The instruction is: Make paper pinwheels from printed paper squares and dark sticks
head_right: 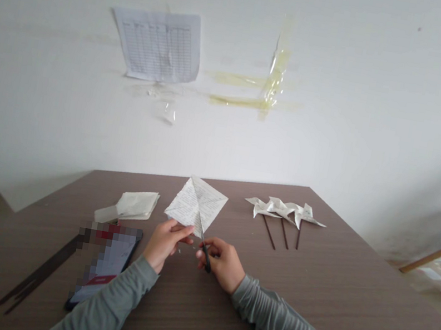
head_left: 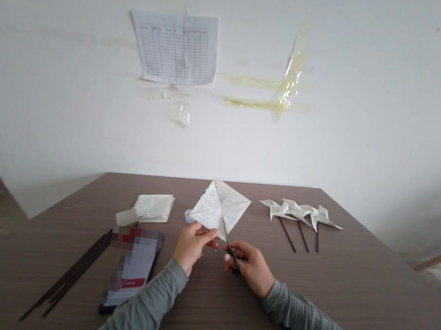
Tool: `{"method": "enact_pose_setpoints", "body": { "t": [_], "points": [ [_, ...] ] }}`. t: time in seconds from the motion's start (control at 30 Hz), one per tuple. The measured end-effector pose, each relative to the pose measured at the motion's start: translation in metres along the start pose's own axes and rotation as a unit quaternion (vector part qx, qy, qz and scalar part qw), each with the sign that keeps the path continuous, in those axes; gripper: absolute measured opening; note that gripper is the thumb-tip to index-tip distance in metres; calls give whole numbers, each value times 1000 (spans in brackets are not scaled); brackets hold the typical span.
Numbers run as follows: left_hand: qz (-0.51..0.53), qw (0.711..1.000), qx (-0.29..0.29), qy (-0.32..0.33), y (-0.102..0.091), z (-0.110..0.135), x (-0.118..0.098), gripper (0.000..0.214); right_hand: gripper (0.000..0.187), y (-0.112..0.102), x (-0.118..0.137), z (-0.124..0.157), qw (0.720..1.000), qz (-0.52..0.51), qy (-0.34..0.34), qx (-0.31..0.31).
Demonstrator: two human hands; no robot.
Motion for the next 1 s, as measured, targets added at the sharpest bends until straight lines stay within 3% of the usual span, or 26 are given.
{"method": "enact_pose_setpoints", "body": {
  "t": [0.37,0.57,0.8,0.93,1.0],
  "points": [
    [-6,1000,-22,13,-13,-6,6,26,69,-6,6,6,999,42,-3,6],
    [-46,999,9,-11,-8,-8,16,22,68,-20,0,0,997,43,-37,-43],
    [-137,989,33,-36,2,-5,31,41,71,-36,-5,-8,995,39,-43,-78],
    [-210,977,15,-23,-6,-5,30,48,63,-45,-14,-13,991,56,-49,-108],
    [-290,957,-4,8,-11,-6,25,47,57,-50,-18,-16,988,81,-47,-122]
  ]
}}
Point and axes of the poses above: each hand's wrist, its own z-axis away from the middle knuckle, its own y-axis out of the palm, x = y × z, the point moved 6 cm from there along -z, towards the middle knuckle
